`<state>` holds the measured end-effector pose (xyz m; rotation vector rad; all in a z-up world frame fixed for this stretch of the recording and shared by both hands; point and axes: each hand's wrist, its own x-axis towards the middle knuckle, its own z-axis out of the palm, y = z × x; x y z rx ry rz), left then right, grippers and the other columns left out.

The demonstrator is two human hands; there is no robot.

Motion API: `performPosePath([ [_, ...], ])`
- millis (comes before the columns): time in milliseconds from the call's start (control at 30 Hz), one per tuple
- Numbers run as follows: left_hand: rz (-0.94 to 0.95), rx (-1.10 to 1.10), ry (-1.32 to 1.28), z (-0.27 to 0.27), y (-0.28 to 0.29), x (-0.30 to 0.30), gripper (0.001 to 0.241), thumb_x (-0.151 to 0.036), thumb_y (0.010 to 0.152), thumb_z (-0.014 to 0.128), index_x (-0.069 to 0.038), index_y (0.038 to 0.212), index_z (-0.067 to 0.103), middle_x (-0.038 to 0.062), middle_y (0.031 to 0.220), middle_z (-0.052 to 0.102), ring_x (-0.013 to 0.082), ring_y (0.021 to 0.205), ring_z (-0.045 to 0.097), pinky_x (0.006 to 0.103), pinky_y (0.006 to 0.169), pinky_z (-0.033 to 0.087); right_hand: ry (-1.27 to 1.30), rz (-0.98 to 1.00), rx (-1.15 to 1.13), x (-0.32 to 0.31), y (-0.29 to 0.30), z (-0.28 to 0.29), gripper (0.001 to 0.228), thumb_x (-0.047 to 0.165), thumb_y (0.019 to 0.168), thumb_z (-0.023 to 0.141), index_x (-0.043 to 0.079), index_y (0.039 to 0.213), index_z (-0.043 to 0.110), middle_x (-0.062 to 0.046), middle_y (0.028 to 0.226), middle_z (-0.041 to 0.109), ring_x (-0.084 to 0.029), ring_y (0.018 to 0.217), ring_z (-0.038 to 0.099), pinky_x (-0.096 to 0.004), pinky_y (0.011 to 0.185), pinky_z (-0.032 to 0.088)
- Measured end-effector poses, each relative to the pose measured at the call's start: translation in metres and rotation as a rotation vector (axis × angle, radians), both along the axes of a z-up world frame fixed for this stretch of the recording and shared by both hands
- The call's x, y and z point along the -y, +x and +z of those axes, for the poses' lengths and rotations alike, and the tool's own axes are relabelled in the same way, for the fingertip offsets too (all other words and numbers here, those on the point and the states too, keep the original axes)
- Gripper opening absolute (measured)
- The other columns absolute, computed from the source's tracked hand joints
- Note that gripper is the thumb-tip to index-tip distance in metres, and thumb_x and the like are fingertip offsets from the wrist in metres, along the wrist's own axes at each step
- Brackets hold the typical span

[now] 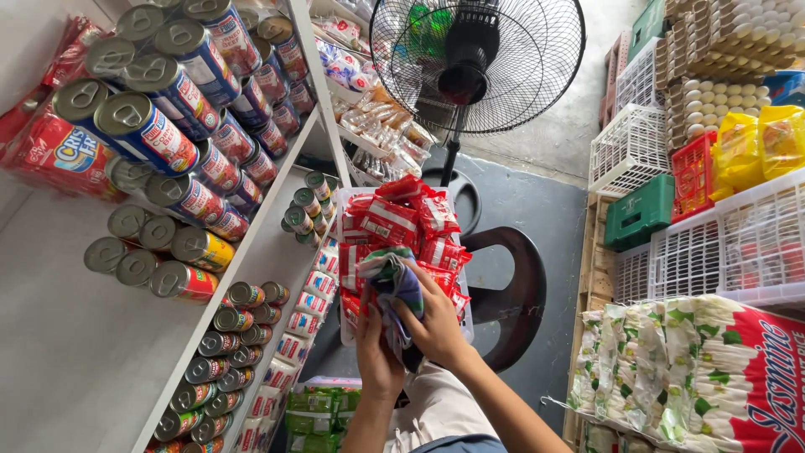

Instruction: Organizing and stacking packs of instant noodles on a retail shelf.

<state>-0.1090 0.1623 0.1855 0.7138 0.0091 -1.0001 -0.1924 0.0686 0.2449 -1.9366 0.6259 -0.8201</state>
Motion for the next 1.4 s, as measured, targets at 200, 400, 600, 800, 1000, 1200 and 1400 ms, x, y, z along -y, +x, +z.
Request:
performPosePath([
  [200, 0.049, 0.096, -0.063, 0.028, 0.004, 0.014, 0.061, -0.033, 0.103, 0.053, -0.008, 0.156, 0.039, 0.011, 0.154, 0.051, 0.0240, 0.138, 0.051, 0.0418, 0.114, 0.041, 0.236, -0.133, 0.110, 0.005, -0.003, -0.037, 0.032, 0.013, 0.096, 0.066, -0.003, 0.123, 0.065, -0.016, 0.115, 0.073, -0.025, 0.104, 0.071, -0.033, 0.092, 0.054],
  [400, 0.067, 0.209, -0.063, 0.039, 0.024, 0.031, 0.071, -0.048, 0.100, 0.055, -0.010, 0.158, 0.037, 0.009, 0.153, 0.050, 0.0258, 0.138, 0.051, 0.0461, 0.114, 0.042, 0.196, -0.250, 0.067, 0.027, -0.002, -0.065, 0.021, 0.014, 0.095, 0.070, -0.002, 0.108, 0.069, -0.014, 0.088, 0.075, -0.019, 0.076, 0.068, -0.034, 0.073, 0.056],
  [600, 0.096, 0.070, 0.031, -0.020, 0.054, 0.035, 0.073, -0.056, 0.097, 0.053, -0.011, 0.153, 0.043, 0.007, 0.149, 0.052, 0.0252, 0.134, 0.053, 0.0474, 0.110, 0.045, 0.099, -0.405, -0.023, 0.048, 0.008, -0.080, 0.020, 0.015, 0.090, 0.073, 0.000, 0.104, 0.068, -0.019, 0.085, 0.071, -0.029, 0.072, 0.070, -0.038, 0.068, 0.055],
  [800, 0.133, -0.059, 0.024, -0.053, 0.077, 0.026, 0.075, -0.061, 0.091, 0.056, -0.010, 0.146, 0.048, 0.009, 0.140, 0.060, 0.0281, 0.125, 0.061, 0.0490, 0.099, 0.054, -0.033, -0.367, -0.387, 0.055, 0.015, -0.154, 0.054, 0.041, 0.081, 0.076, 0.010, 0.124, 0.065, -0.015, 0.127, 0.063, -0.038, 0.118, 0.056, -0.050, 0.098, 0.045],
  [1000, 0.183, 0.108, 0.065, -0.023, 0.073, 0.029, 0.066, -0.028, 0.085, 0.079, -0.005, 0.140, 0.050, 0.012, 0.125, 0.064, 0.0246, 0.111, 0.068, 0.0422, 0.089, 0.062, -0.127, -0.161, -0.776, 0.049, 0.029, -0.172, 0.099, 0.059, 0.079, 0.075, 0.017, 0.156, 0.030, -0.015, 0.165, 0.019, -0.043, 0.152, 0.010, -0.063, 0.117, 0.011],
  [1200, 0.250, 0.089, 0.041, -0.003, 0.073, 0.022, 0.063, -0.027, 0.087, 0.073, -0.005, 0.141, 0.049, 0.012, 0.127, 0.064, 0.0245, 0.113, 0.067, 0.0433, 0.092, 0.060, -0.159, -0.163, -0.057, 0.015, 0.038, -0.068, 0.106, 0.026, 0.075, 0.084, 0.009, 0.159, 0.021, -0.029, 0.163, 0.022, -0.047, 0.150, 0.028, -0.052, 0.118, 0.033],
  [1400, 0.350, 0.029, -0.013, 0.010, 0.068, -0.002, 0.058, -0.033, 0.096, 0.060, -0.008, 0.146, 0.044, 0.013, 0.135, 0.061, 0.0260, 0.122, 0.063, 0.0441, 0.098, 0.055, -0.607, -0.125, 0.056, -0.009, 0.037, -0.035, 0.071, 0.017, 0.070, 0.083, 0.016, 0.137, 0.060, -0.019, 0.153, 0.040, -0.040, 0.136, 0.048, -0.046, 0.112, 0.044],
])
